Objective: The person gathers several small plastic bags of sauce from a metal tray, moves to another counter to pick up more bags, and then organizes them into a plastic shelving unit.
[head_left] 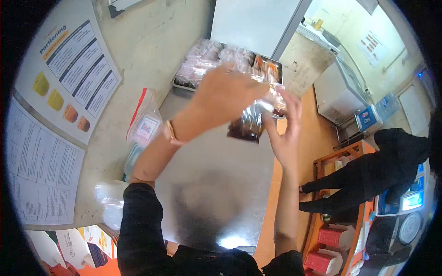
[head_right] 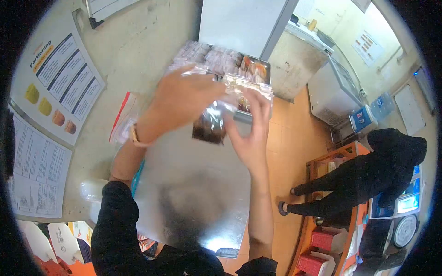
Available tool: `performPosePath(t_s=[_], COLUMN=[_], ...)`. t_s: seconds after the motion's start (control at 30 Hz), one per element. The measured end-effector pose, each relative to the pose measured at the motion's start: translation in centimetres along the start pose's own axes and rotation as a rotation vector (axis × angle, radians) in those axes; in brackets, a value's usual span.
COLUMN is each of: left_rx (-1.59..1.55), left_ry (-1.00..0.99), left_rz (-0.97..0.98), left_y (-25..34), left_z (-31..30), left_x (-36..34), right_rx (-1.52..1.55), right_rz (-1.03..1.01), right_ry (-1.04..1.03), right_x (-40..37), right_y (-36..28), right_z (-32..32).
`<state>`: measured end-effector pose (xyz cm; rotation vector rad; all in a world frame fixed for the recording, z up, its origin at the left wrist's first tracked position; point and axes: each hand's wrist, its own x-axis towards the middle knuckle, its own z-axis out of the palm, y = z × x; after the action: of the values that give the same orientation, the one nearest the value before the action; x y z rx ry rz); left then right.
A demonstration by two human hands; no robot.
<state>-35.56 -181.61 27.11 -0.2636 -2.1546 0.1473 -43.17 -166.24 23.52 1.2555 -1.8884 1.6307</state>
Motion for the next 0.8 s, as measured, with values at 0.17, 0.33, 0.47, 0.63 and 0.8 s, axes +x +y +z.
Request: performPosePath(t_s=[0.17,0.33,0.47,0.63,0.8], left_rx=[-0.131,-0.320,-0.331,-0.588,-0.288], left_ry=[-0.222,-0.308,-0.408,-0.466,-0.184], left_rz=[-0.074,-0.032,0.062,-0.021,-0.338], left_y=[4.1,5.4,4.5,2.7,-9.8], left_z=[2.3,9.9,13.9,18.3,26.6], left_x=[-3.8,-8.9,-11.2,-12.5,-13.1], right_rx=[-0.050,-0.005,0.096,-0.028,0.009], right_rz=[0.165,0.417,0.534,0.482,0.523], right_ry=[-0.287,-0.319,-0.203,-0.183,-0.086], right_x=[-5.4,-11.0,-13.1,-15.0,-16.6], right_y=[3.3,10.1,13.3,17.7,19.6], right_z=[-1.6,1.0,3.5,5.2,6.1])
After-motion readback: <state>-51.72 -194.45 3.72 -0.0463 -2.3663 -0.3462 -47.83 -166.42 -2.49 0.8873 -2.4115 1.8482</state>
